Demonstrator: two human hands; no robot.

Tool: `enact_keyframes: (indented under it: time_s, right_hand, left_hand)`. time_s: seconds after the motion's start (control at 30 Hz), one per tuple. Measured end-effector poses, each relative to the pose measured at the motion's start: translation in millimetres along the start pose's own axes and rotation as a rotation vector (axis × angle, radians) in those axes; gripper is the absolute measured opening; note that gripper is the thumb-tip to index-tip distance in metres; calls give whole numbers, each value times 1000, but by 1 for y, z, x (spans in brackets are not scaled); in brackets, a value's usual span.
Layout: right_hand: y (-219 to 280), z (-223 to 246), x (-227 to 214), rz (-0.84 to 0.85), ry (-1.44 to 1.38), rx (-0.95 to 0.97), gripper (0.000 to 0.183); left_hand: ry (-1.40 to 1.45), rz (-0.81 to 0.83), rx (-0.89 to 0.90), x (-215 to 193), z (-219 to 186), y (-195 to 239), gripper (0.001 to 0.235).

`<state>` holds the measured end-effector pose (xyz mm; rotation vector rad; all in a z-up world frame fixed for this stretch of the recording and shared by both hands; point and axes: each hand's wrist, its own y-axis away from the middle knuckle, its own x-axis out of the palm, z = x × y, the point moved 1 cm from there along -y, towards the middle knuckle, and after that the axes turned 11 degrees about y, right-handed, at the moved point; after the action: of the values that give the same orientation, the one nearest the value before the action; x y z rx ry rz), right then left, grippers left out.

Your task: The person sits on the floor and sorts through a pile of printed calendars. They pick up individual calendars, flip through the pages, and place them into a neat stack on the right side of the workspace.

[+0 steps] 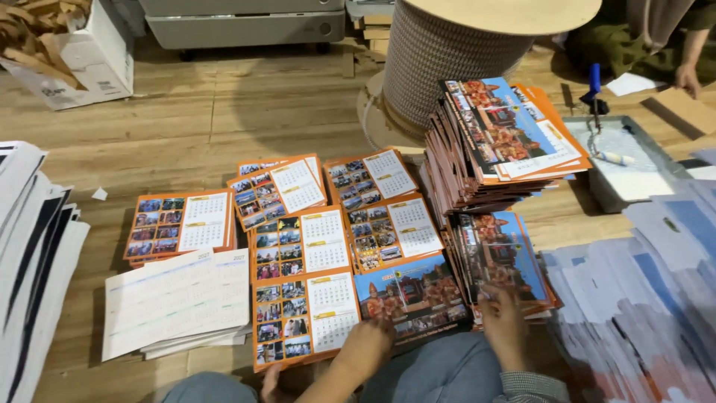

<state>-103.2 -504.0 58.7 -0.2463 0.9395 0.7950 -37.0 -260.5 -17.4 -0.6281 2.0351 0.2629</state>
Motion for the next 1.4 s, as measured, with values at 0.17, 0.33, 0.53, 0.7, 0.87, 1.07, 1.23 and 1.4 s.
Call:
enact_keyframes:
  time_s: [0.17, 0.33, 0.53, 0.7, 0.87, 1.07, 1.23, 1.4]
  right_hand:
    - [-4, -4, 6, 47, 57, -100, 30]
    - [2, -3, 5, 106, 126, -171, 33]
    - [9, 0, 27, 270, 207, -437, 40]
    - [28, 37, 23, 563, 328, -489, 48]
    - [36, 76, 6, 692, 426, -588, 59]
    - [0, 109, -4, -117, 189, -886, 38]
    - [-25, 135, 21, -466, -158, -947, 56]
    - [-98, 59, 158, -246, 315, -946, 64]
  left_hand:
    - [-16, 157, 52, 3, 0, -6, 5]
    - [-124, -7, 161, -4, -14, -17, 19]
    - [63, 23, -74, -17, -27, -18, 18]
    - [197, -28, -83, -42, -47, -17, 12]
    - [346, -64, -95, -88, -59, -28, 29]
    - [431, -827, 74, -143, -64, -31, 39]
    - [273, -1050, -31, -112, 9, -46, 55]
    - [49, -374, -86, -39, 89, -72, 26]
